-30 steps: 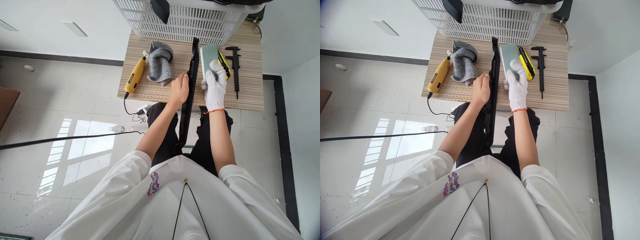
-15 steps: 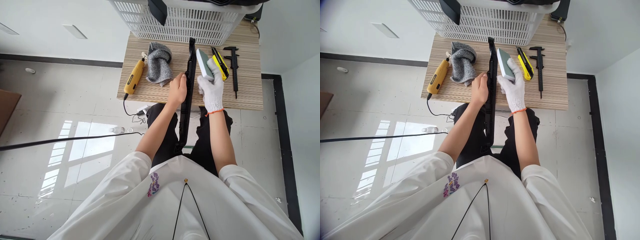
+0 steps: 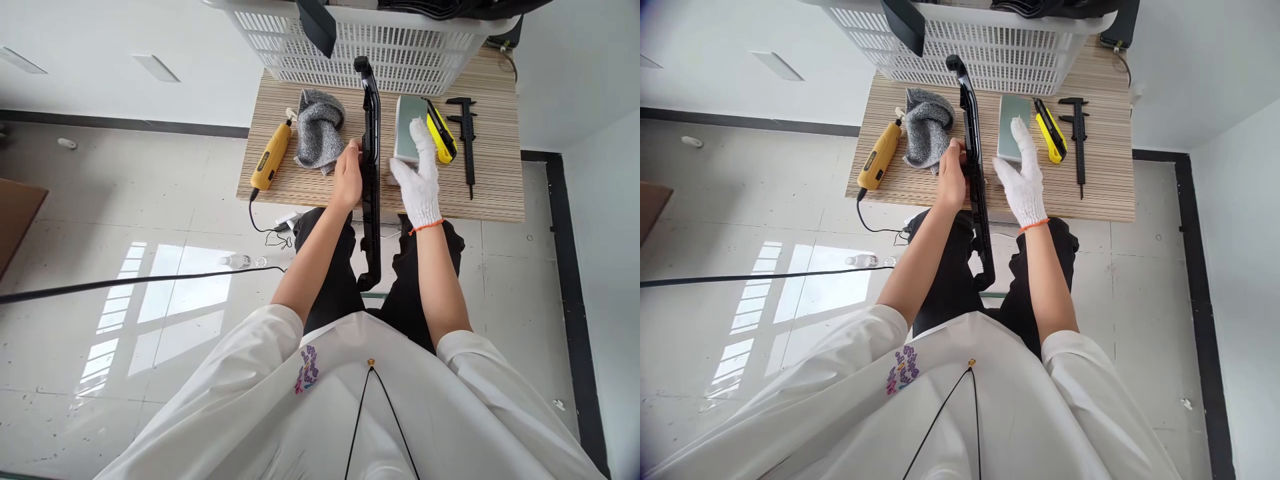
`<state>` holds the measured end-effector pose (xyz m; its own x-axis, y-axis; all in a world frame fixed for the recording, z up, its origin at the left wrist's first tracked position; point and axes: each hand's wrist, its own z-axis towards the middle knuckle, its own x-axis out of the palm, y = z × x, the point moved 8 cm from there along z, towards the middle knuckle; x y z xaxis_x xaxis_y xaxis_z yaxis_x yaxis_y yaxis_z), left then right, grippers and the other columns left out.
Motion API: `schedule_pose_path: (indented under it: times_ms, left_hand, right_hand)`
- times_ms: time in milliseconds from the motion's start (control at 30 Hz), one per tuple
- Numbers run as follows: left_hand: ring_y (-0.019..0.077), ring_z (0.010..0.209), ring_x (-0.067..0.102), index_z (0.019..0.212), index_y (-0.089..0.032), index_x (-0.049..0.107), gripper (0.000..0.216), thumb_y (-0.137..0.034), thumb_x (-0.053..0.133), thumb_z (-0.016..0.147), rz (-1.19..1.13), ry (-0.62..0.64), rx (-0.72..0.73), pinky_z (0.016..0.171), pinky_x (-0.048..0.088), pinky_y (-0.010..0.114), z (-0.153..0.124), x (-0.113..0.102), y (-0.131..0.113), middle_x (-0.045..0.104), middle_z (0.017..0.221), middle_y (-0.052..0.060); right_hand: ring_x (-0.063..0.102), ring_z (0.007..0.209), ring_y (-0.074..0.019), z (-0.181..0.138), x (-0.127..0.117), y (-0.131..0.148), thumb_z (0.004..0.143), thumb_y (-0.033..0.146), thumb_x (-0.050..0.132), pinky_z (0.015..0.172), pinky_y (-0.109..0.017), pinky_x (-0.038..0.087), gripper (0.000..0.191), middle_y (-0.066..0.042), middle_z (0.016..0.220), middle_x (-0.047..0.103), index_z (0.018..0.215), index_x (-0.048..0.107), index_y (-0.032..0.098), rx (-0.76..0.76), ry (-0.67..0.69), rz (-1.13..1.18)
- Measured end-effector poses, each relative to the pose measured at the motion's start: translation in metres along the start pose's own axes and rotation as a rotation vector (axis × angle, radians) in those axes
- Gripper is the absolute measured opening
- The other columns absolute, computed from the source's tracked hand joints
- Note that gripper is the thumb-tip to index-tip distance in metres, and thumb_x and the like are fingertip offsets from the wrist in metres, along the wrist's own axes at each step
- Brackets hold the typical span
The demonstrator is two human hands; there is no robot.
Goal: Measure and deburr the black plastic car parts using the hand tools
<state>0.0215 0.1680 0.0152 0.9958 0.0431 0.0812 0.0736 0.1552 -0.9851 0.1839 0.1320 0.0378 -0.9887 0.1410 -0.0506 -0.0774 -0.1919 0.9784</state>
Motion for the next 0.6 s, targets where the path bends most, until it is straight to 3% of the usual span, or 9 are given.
schedule_pose_path:
  times_ms: [67,167,267,433,600]
  left_hand:
    - [0.0178,0.088,0.068,0.093,-0.022,0.064,0.055,-0.068,0.035,0.105,-0.002,0.003,-0.009,0.082,0.056,0.030,0.001,0.000,0.002,0.062,0.084,0.003]
    - [0.0181,0.086,0.069,0.092,-0.021,0.064,0.055,-0.070,0.041,0.102,-0.017,0.011,-0.008,0.079,0.056,0.030,0.002,0.001,0.001,0.062,0.082,0.004]
    - [0.0182,0.084,0.069,0.087,-0.021,0.062,0.054,-0.072,0.047,0.099,-0.056,0.032,-0.012,0.077,0.057,0.031,0.001,0.003,0.000,0.061,0.077,0.004]
    - [0.0188,0.079,0.072,0.085,-0.021,0.058,0.059,-0.077,0.044,0.096,-0.088,0.062,-0.018,0.065,0.056,0.029,0.000,0.005,-0.004,0.059,0.072,0.003]
    - [0.0205,0.083,0.074,0.089,-0.022,0.058,0.061,-0.080,0.042,0.095,-0.094,0.057,0.016,0.068,0.058,0.030,0.001,0.004,-0.007,0.060,0.074,0.004]
  right_hand:
    - [0.070,0.110,-0.0222,0.004,0.006,-0.011,0.092,0.051,0.068,0.076,-0.034,0.062,0.075,-0.007,0.134,0.062,0.159,0.037,0.038,0.006,0.045,-0.067]
    - [0.071,0.081,-0.0166,0.009,0.011,-0.027,0.097,0.052,0.060,0.061,-0.030,0.059,0.076,-0.006,0.114,0.066,0.164,0.026,0.039,0.104,0.069,-0.047]
    - [0.059,0.057,-0.0094,0.010,0.008,-0.033,0.098,0.050,0.059,0.046,-0.024,0.046,0.075,-0.002,0.100,0.064,0.163,0.024,0.043,0.198,0.010,-0.025]
    - [0.054,0.054,-0.0079,0.005,0.009,-0.028,0.092,0.048,0.069,0.043,-0.021,0.042,0.081,0.001,0.090,0.062,0.161,0.029,0.038,0.177,0.058,-0.002]
    - [0.050,0.050,-0.0066,-0.008,0.006,-0.011,0.092,0.052,0.069,0.041,-0.019,0.039,0.075,0.003,0.082,0.061,0.156,0.035,0.035,0.207,0.018,0.008]
